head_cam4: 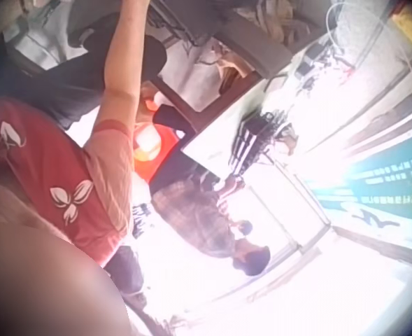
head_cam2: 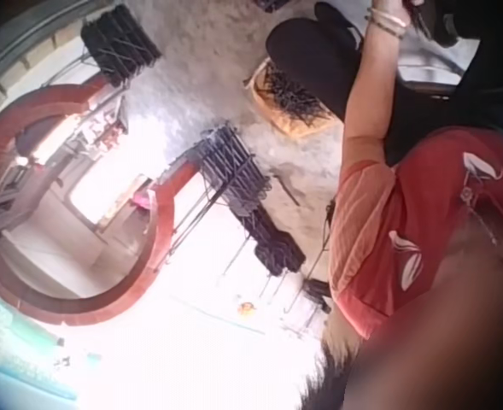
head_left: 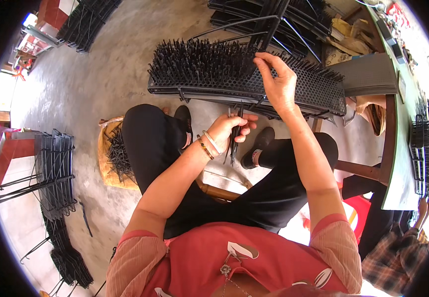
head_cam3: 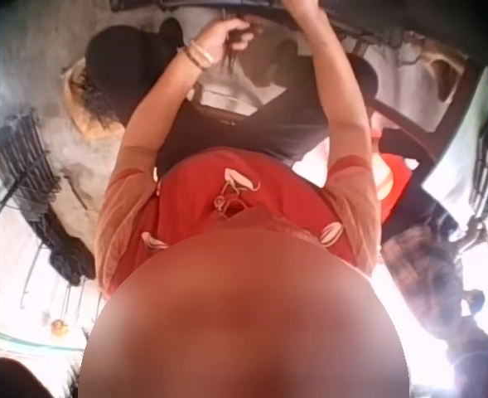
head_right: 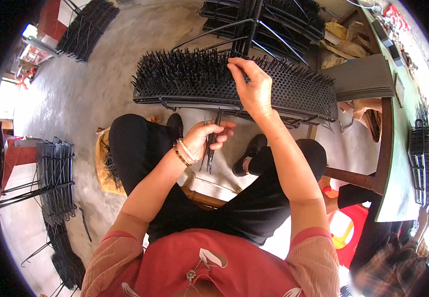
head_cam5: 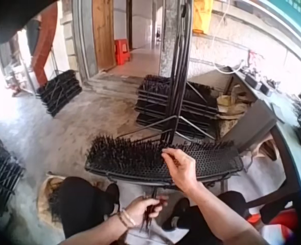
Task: Assembling industrial brushes by inserting bundles of bristles into a plastic or metal frame.
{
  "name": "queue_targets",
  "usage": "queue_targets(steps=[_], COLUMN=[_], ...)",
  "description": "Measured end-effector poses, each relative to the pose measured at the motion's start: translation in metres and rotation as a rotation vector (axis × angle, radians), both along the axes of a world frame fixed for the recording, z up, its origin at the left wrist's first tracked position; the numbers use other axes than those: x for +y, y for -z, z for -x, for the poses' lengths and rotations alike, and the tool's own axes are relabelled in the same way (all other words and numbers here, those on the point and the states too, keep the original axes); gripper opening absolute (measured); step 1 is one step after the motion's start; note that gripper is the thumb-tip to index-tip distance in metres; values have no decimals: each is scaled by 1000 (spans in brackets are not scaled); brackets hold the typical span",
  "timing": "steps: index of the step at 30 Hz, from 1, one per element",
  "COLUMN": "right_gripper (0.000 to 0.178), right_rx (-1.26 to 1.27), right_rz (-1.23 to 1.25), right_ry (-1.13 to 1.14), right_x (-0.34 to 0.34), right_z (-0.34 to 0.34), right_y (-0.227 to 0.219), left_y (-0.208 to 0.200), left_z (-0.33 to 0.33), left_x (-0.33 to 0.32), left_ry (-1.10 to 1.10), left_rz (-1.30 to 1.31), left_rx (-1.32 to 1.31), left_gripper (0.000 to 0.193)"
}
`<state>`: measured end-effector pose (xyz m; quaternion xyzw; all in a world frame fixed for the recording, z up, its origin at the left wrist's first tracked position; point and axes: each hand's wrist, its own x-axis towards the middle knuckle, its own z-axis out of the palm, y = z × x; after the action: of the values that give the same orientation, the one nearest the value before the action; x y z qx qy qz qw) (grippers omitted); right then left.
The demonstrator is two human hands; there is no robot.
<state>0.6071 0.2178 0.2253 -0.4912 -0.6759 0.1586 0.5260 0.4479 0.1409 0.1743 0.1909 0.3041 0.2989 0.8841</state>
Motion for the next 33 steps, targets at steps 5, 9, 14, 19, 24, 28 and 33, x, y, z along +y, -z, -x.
queue_targets(steps=[5, 9, 14, 19, 24, 28, 33], right_gripper=[13, 12, 14, 13, 17, 22, 21], right_rx=[-187, -351, -328, -328, -500, -649, -334], right_rz=[-164, -276, -209, -224, -292, -228, -135], right_ry=[-23, 8, 81, 22, -33, -47, -146], right_x=[1, 4, 1, 2, 6, 0, -3], right_z=[4, 3, 0, 2, 4, 8, -1], right_y=[0, -3, -11, 1, 10, 0, -3], left_y=[-5, -2, -5, 4, -3, -6, -13], left_z=[1, 4, 5, 5, 5, 7, 8], left_x=[-2, 1, 1, 3, 2, 1, 3], left_ry=[-34, -26, -30, -5, 43, 48, 29], left_rz=[23, 2, 11, -19, -54, -62, -97], left_rx=[28, -38, -36, -26, -61, -53, -103], left_gripper=[27, 26, 27, 29, 31, 33, 35])
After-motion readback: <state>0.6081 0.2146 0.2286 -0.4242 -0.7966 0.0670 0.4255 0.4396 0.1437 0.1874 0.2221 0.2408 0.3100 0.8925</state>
